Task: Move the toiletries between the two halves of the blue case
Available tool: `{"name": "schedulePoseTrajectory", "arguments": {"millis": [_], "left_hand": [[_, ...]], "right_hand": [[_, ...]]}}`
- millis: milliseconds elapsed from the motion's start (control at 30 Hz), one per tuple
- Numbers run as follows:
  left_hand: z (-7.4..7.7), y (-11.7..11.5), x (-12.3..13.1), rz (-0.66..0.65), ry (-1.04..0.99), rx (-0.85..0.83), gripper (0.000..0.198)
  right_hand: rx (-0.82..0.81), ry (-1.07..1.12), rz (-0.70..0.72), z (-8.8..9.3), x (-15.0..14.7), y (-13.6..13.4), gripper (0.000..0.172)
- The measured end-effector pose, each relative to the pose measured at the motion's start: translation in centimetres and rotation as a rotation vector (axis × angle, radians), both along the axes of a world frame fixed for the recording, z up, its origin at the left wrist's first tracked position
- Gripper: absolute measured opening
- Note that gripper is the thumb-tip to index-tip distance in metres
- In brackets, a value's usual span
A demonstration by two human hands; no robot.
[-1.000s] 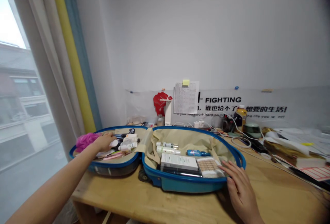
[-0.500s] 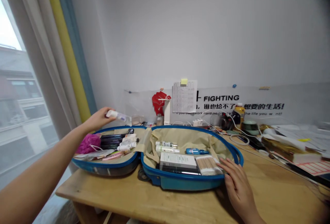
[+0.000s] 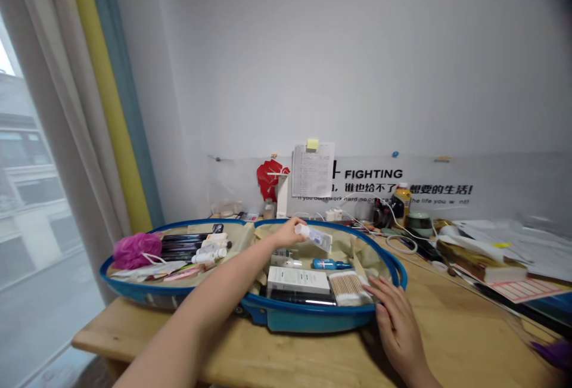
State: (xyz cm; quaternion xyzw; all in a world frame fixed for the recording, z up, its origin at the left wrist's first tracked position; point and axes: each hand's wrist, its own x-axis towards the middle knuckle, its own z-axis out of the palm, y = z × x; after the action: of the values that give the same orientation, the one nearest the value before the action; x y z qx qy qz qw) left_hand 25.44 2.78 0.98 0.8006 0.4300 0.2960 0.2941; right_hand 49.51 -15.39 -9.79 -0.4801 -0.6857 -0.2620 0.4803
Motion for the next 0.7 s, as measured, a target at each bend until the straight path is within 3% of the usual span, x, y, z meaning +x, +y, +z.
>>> {"name": "schedulePoseTrajectory", "arguments": {"millis": [233,500,700], "left_hand": [[-3.1,-0.3,3.4,-0.022,0.118,0.007,0.034],[-3.9,0.3,3.1,0.085,0.375,0.009,0.034],[-4.4,0.2,3.3,0.067,0.469,-0.024,0.033]], "right_hand": [[0.009,-0.013,-0.009,0.0,-0.2,-0.1,0.032],[-0.031,0.021,0.011,-0.1,0.0,-0.1,0.033],[-0.008,0.003,0.002,0.1,-0.2,-0.1,0.032]]}}
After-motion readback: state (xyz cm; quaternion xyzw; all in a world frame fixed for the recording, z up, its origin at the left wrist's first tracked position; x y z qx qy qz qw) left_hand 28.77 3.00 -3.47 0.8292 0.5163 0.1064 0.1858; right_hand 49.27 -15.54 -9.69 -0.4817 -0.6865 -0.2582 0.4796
